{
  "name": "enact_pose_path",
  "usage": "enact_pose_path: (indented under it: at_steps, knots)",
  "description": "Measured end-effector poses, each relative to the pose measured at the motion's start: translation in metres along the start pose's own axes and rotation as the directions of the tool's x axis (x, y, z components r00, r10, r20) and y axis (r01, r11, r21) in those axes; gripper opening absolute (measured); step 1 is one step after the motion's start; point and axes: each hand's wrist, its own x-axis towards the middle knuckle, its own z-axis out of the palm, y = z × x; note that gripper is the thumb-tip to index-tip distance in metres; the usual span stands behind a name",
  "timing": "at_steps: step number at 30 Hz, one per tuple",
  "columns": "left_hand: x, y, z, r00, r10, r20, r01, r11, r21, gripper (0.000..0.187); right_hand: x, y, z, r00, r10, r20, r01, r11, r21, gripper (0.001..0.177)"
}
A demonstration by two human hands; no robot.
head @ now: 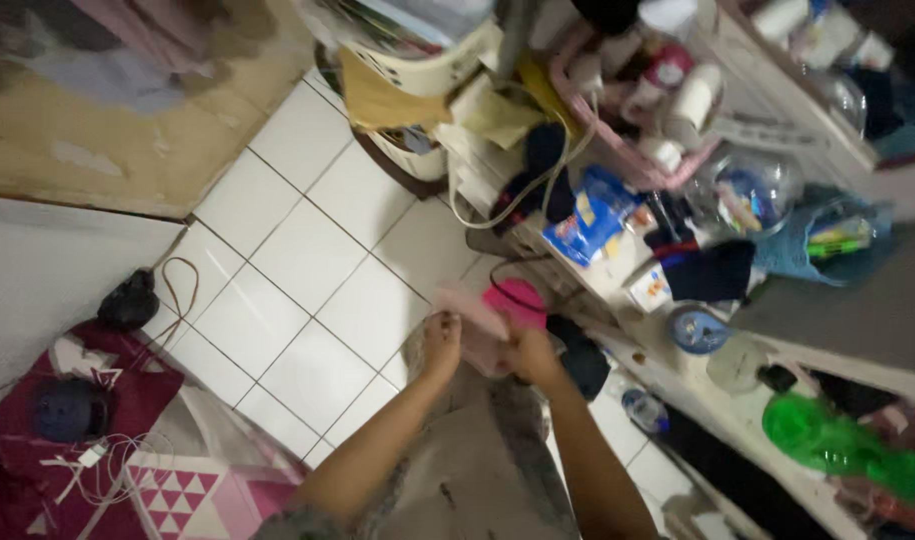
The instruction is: The person folds a textile, hangs clothes in a closet, and wipes down a yellow canister using a cloth.
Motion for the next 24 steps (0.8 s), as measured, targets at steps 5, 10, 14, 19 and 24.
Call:
enact_pose_path:
  at_steps: [5, 10, 14, 19, 24]
  knots:
    - [0.005, 0.094, -0.083, 0.979, -0.179, -0.095, 0.059, 0.697, -0.714, 0.062, -0.028, -0.175, -0.005, 0.741, -0.6, -0.301, 0.557, 0.8, -0.222, 0.044]
    - [0.134, 0.179, -0.112, 0.993, 0.112, 0.047, 0.011, 0.303, -0.953, 0.045, 0.032, -0.318, -0.037, 0.354, -0.729, -0.585, 0.682, 0.63, -0.372, 0.048]
    - [0.278, 0.195, -0.121, 0.872, 0.45, 0.194, 0.062, 0.291, -0.955, 0.044, 0.107, -0.361, -0.049, 0.327, -0.695, -0.64, 0.586, 0.681, -0.44, 0.052]
    - [0.289, 0.158, -0.097, 0.99, 0.127, -0.068, -0.144, 0.872, -0.468, 0.037, 0.144, -0.308, -0.074, 0.403, -0.615, -0.678, 0.396, 0.785, -0.477, 0.038]
    - [0.223, 0.116, -0.03, 0.92, 0.39, -0.044, -0.389, 0.891, -0.236, 0.026, 0.13, -0.224, -0.109, 0.377, -0.639, -0.671, -0.109, 0.689, -0.717, 0.054]
